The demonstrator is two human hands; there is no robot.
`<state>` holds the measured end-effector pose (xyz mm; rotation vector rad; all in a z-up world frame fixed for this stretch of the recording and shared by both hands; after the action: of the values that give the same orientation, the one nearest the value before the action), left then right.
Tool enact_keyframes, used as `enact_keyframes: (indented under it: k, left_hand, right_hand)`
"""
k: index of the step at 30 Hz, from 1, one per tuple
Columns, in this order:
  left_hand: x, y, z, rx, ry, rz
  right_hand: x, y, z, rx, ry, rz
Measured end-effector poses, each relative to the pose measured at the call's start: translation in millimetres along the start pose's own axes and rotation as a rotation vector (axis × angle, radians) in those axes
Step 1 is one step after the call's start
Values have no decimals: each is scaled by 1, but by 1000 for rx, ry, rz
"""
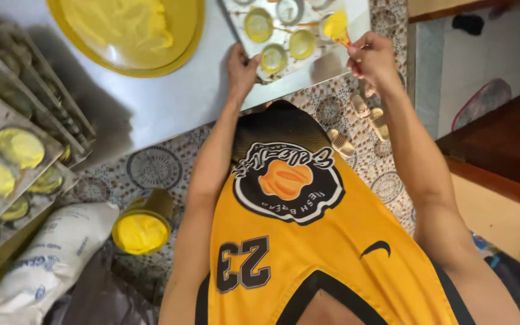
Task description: Greasing small baking molds in a tray using a brush and yellow fat
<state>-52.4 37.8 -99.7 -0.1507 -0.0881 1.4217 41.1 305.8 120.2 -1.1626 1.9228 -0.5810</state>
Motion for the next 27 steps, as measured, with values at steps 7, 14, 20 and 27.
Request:
enact_keyframes:
  k: [7,14,20,27]
  left_hand:
    - [1,-10,56,-169,-99,-38]
    - [-1,-13,55,-85,16,10]
    - [-2,-12,57,-152,-13,18]
    - [-3,-14,68,32,133,9]
  right_hand:
    - [31,17,18,-658,-576,205]
    - [-49,27,29,-466,-337,109]
    - [-14,56,14,-627,-718,34]
    - [5,48,39,121,332,-71]
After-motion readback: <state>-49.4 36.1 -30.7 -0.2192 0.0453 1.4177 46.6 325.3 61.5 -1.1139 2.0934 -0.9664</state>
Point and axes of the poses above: each hand's wrist, its own y-axis towards the middle knuckle, its own x-axis out of the palm, z = x × y, the point moved 7 cm from there along y, towards the middle knuckle, and after that the axes turned 1 degree about x, right-handed, at the moved point
